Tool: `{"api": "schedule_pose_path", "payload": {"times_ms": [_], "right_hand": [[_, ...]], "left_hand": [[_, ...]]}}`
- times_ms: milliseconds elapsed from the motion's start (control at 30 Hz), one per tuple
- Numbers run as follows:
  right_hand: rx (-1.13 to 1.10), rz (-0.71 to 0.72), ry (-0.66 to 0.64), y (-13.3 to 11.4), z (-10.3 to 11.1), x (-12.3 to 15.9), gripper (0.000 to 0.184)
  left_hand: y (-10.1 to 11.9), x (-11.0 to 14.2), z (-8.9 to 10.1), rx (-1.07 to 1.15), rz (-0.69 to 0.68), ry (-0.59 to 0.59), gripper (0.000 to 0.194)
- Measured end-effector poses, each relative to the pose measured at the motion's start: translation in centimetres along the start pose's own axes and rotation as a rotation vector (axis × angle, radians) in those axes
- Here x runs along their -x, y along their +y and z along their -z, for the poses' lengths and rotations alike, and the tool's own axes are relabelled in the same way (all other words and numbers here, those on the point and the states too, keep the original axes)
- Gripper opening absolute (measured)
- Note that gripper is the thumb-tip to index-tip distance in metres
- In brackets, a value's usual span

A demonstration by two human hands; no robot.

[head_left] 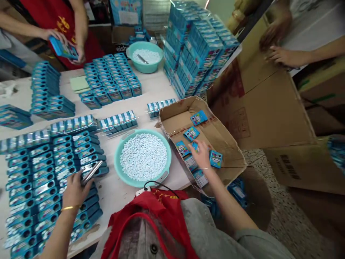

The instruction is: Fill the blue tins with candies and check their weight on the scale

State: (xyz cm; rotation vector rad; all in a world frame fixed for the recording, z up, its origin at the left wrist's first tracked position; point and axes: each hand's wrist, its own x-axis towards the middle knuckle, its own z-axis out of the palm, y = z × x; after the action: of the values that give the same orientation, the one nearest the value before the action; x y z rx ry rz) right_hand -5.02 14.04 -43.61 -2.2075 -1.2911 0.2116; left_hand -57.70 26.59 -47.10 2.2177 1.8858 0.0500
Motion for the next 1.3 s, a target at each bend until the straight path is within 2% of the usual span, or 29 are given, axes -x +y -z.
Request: {"api": "schedule_pose_path", "payload": {"times_ms": [67, 100, 167, 233, 333, 400, 467, 567, 633, 700, 767, 867, 933, 1033, 1167, 1300], "right_hand": [[0.253, -0.146, -0.124, 4.8, 1.1, -1.0, 0.073], [0.347, -0.149, -0.238, 6.7, 1.1, -1.3, 0.085], [0.465, -0.066, -0.459, 9.5, 0.6, -1.5, 0.1], [0.499, -0.001, -0.564, 10.7, -0.3, -1.4, 0.099], [0.463, -0.048, -0.511, 10.8, -1.0, -1.3, 0.088], [0.364, -0.072, -0.414, 10.0, -0.6, -1.1, 0.089], [0.162, -0.095, -0.267, 8.3, 0.2, -0.7, 0.098], [-0.346, -0.234, -0.03, 4.1, 1.4, 0.4, 0.103], [-0.78, -0.411, 0.037, 0.6, 1.7, 1.1, 0.089], [-1.163, -0.607, 0.011, -2.6, 1.4, 1.6, 0.07], [-1.402, -0.752, -0.043, -5.1, 0.9, 2.1, 0.058], [-1.547, -0.857, -0.135, -7.0, 0.2, 2.9, 0.049], [-1.584, -0.891, -0.223, -7.3, -0.1, 3.5, 0.047], [-1.59, -0.908, -0.306, -7.0, -0.3, 4.1, 0.05], [-1.576, -0.94, -0.37, -6.6, -0.2, 5.0, 0.058], [-1.634, -0.948, -0.585, -7.5, -0.6, 6.5, 0.067]], "left_hand": [[1.4, 0.1, 0.5, 0.047, -0.053, 0.017, 0.059], [2.5, 0.2, 0.7, 0.082, -0.085, 0.001, 0.055], [5.2, 0.2, 0.8, 0.159, -0.164, -0.074, 0.048], [8.5, 0.2, 0.7, 0.204, -0.271, -0.208, 0.042], [12.9, 0.3, 1.0, 0.123, -0.418, -0.452, 0.032], [14.8, 0.5, 1.6, -0.015, -0.439, -0.584, 0.026], [15.8, 0.8, 2.2, -0.147, -0.401, -0.691, 0.021], [16.9, 1.3, 1.8, -0.21, -0.32, -0.782, 0.016], [18.1, 1.4, 0.5, -0.186, -0.288, -0.77, 0.016], [19.8, 1.3, -1.4, -0.149, -0.276, -0.723, 0.02], [21.7, 1.0, -3.3, -0.11, -0.27, -0.675, 0.023], [23.8, 0.4, -5.5, -0.066, -0.267, -0.622, 0.026], [24.4, 0.0, -6.1, -0.049, -0.275, -0.606, 0.027], [24.1, -0.5, -5.2, -0.052, -0.307, -0.626, 0.025], [22.3, -1.8, -1.7, -0.131, -0.341, -0.702, 0.023], [20.7, -3.5, 1.4, -0.248, -0.314, -0.767, 0.023]]}}
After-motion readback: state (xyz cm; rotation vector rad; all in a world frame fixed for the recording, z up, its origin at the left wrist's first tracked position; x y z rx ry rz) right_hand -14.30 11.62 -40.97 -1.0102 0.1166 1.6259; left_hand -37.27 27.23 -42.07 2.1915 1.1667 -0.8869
